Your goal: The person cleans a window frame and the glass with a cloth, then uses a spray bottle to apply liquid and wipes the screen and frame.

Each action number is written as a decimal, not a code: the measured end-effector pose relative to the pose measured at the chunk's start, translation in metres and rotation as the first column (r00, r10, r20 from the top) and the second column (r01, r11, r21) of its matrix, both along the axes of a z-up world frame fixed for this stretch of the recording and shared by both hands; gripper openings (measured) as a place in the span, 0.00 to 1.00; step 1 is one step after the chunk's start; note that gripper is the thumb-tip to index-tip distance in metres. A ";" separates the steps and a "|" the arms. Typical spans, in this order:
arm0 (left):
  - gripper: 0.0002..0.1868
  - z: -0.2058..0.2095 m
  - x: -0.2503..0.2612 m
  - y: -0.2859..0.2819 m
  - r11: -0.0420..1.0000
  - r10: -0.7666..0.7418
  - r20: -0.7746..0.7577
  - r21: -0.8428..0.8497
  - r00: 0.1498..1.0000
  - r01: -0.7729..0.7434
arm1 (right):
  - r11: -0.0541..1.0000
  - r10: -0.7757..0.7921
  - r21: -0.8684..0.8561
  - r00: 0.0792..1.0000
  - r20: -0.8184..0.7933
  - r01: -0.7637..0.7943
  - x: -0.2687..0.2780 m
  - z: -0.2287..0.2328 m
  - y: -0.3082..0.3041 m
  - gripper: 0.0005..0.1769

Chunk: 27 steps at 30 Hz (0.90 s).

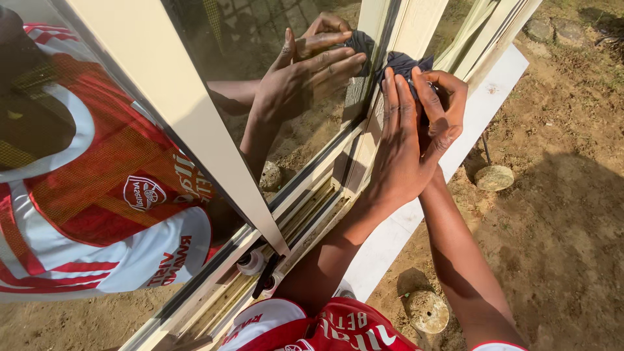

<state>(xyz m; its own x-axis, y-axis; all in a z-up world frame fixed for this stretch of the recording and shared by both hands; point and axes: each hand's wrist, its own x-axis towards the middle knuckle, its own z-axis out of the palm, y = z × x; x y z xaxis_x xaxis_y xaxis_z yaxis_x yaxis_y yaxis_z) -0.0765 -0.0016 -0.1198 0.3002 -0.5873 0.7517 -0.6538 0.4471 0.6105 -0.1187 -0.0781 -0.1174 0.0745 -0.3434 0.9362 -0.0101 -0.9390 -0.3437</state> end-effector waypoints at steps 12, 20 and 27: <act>0.57 -0.020 0.016 0.002 0.998 -0.033 0.019 0.048 0.999 0.032 | 0.999 0.037 0.012 0.997 0.063 -0.037 0.002 0.000 0.015 0.34; 0.48 -0.021 0.031 0.005 0.999 -0.026 0.082 -0.020 0.996 0.028 | 0.999 -0.020 0.038 0.999 0.032 0.019 0.009 -0.010 0.018 0.31; 0.60 -0.102 0.029 0.032 0.962 -0.082 0.101 0.269 0.992 0.052 | 0.980 0.162 0.087 0.971 0.173 -0.179 0.017 -0.089 0.042 0.46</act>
<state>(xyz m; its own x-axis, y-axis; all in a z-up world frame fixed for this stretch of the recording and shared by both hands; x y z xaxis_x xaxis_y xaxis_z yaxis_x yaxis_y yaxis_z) -0.0471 0.0301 -0.2223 0.1778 -0.7857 0.5926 -0.6976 0.3241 0.6390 -0.1021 -0.0362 -0.2068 -0.0121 -0.4329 0.9014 0.2115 -0.8822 -0.4208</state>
